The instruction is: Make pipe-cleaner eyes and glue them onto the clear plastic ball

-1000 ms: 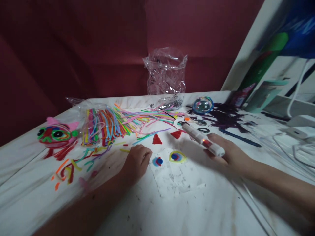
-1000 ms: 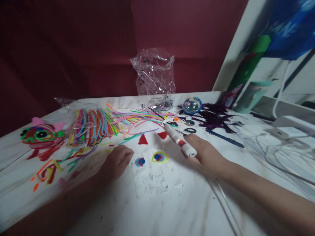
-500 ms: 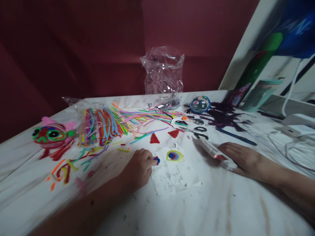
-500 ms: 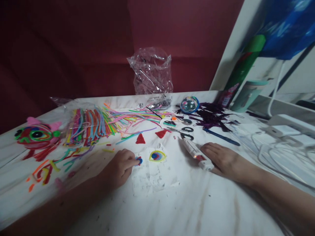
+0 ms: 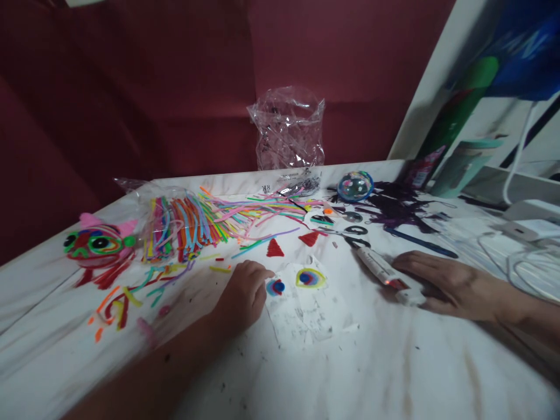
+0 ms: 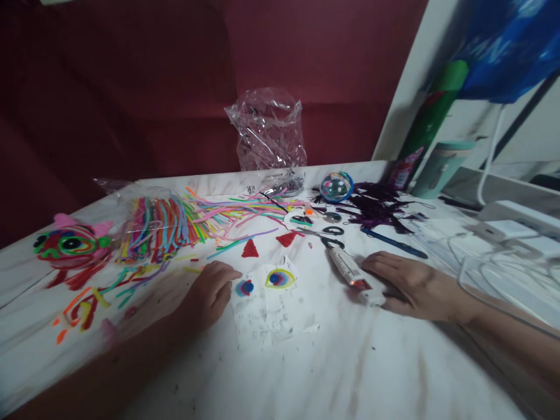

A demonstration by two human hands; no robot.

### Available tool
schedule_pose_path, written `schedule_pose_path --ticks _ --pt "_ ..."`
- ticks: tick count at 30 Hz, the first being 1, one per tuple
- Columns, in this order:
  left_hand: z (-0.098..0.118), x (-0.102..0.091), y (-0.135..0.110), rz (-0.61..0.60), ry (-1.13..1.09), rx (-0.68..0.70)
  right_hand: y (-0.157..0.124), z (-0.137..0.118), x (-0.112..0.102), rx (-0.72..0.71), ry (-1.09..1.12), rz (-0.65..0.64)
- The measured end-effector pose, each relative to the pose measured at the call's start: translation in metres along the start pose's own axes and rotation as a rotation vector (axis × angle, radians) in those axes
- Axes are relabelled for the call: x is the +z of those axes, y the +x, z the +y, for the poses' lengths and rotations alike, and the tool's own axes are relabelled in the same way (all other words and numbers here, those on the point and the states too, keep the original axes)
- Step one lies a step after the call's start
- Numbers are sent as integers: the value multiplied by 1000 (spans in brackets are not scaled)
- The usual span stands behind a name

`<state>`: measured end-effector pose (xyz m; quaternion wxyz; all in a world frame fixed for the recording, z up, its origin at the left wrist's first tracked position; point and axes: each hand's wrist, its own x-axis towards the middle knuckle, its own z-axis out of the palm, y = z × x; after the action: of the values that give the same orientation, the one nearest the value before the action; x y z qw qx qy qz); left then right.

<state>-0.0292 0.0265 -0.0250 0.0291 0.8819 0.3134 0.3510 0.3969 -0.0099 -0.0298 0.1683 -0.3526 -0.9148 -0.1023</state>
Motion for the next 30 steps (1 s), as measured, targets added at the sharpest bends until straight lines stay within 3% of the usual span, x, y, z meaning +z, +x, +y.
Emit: schedule_pose_path --ticks 5,7,9,12,14,18,22,26,30 --pt "2 -4 10 61 -220 -388 -4 -10 -21 93 107 15" --pt "5 -5 13 43 -456 -605 7 -22 -29 183 174 67" --pt "9 -6 16 24 -806 -747 28 -40 -32 382 239 166" --pt "15 -8 18 24 -1280 -778 74 -77 -27 641 544 179" --pt "18 -11 19 31 -1435 -797 110 -103 -19 640 772 158" --pt "19 -14 19 74 -1499 -843 172 -142 5 635 1185 177" --pt "16 -9 16 76 -1516 -859 202 -161 25 628 1439 127" --pt "15 -8 15 82 -1458 -843 205 -166 33 653 1390 121" --pt "16 -13 14 71 -1317 -822 200 -164 34 581 1230 117"
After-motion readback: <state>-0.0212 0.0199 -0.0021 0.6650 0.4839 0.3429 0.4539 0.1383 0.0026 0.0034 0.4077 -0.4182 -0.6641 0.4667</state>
